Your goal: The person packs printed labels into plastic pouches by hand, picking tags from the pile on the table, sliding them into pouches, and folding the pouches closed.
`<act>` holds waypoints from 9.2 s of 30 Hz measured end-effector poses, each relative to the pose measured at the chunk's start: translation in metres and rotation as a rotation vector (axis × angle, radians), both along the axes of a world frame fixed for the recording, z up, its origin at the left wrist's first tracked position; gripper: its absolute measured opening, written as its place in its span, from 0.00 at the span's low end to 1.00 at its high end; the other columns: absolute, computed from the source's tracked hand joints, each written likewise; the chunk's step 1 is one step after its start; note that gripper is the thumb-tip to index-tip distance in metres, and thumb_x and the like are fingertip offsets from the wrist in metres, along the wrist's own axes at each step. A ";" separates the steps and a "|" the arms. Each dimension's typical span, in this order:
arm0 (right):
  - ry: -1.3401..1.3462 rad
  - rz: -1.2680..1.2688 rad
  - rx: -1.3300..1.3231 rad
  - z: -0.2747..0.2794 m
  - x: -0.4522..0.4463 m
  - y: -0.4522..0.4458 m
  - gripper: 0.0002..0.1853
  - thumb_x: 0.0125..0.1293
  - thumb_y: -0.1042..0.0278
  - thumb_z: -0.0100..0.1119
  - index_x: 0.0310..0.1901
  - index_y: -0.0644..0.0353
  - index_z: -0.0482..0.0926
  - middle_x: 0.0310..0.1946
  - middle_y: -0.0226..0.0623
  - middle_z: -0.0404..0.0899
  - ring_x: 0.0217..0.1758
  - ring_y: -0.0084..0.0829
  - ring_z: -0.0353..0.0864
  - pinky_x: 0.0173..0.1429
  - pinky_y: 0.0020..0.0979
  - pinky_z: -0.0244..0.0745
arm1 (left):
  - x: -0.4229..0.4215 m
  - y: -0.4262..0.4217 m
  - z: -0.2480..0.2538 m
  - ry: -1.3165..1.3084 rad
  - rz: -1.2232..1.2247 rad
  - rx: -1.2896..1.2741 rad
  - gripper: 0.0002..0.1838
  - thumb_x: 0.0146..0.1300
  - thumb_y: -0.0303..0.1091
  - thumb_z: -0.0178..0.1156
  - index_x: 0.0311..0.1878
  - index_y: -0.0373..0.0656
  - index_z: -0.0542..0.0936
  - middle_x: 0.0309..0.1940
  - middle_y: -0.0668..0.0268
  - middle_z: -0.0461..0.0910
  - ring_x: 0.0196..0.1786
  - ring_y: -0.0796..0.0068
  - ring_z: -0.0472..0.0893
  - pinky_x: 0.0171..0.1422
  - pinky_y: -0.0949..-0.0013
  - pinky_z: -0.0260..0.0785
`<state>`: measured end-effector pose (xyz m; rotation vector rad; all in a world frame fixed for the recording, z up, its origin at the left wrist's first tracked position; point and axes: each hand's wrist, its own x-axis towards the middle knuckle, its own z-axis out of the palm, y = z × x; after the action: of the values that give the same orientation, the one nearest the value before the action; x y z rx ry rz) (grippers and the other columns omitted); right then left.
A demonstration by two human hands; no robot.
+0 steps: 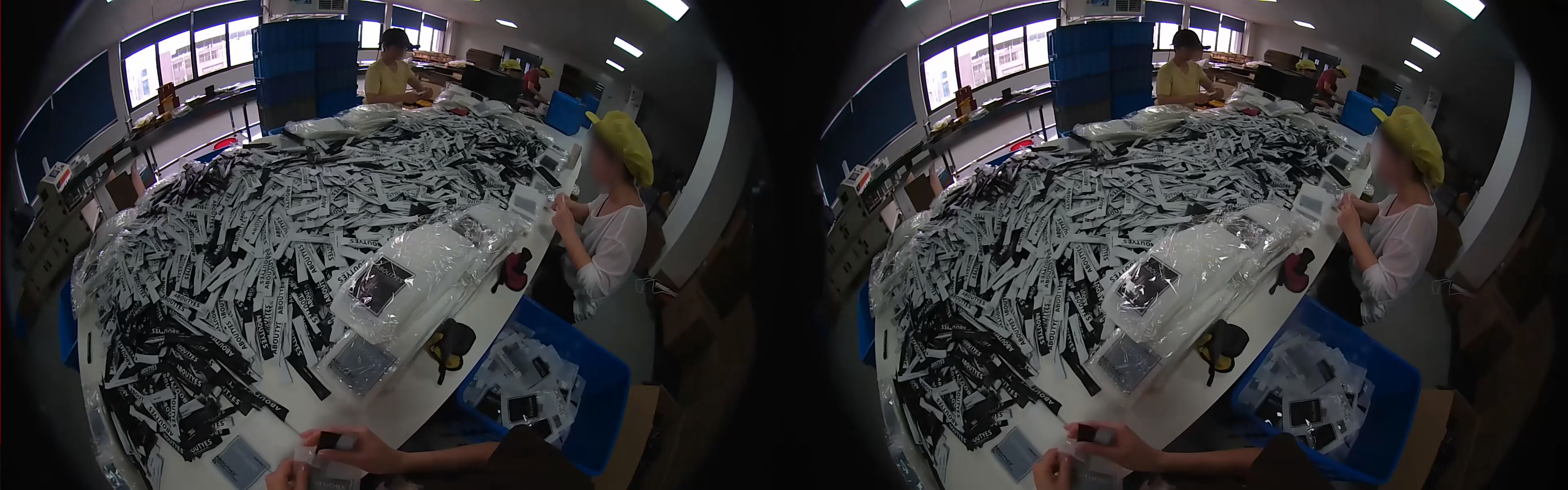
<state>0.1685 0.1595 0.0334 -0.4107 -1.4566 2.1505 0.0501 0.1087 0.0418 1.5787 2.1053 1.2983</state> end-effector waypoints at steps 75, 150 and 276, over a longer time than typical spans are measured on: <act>-0.533 -0.401 0.997 -0.029 -0.258 0.151 0.11 0.55 0.66 0.58 0.32 0.67 0.73 0.26 0.47 0.78 0.32 0.49 0.80 0.36 0.40 0.74 | -0.026 -0.086 -0.056 -0.093 0.499 -0.052 0.36 0.39 0.24 0.69 0.58 0.40 0.70 0.53 0.53 0.74 0.53 0.55 0.74 0.57 0.62 0.65; 0.230 0.100 -0.259 -0.001 -0.011 0.034 0.18 0.70 0.71 0.44 0.58 0.69 0.65 0.56 0.55 0.70 0.63 0.45 0.67 0.67 0.41 0.62 | 0.009 -0.068 -0.006 0.004 0.193 -0.180 0.50 0.35 0.46 0.76 0.61 0.38 0.60 0.53 0.52 0.64 0.56 0.52 0.64 0.61 0.54 0.53; 0.111 -0.109 0.505 -0.027 -0.018 0.023 0.22 0.58 0.79 0.61 0.54 0.65 0.67 0.19 0.29 0.71 0.20 0.18 0.70 0.24 0.20 0.64 | -0.034 -0.077 -0.034 0.282 0.338 -0.039 0.31 0.43 0.29 0.71 0.54 0.41 0.74 0.55 0.56 0.74 0.57 0.57 0.74 0.57 0.64 0.68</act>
<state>0.1507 0.1822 0.0068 -0.1759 -1.7914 1.6147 0.0166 0.0314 0.0074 1.5124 2.6476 1.1720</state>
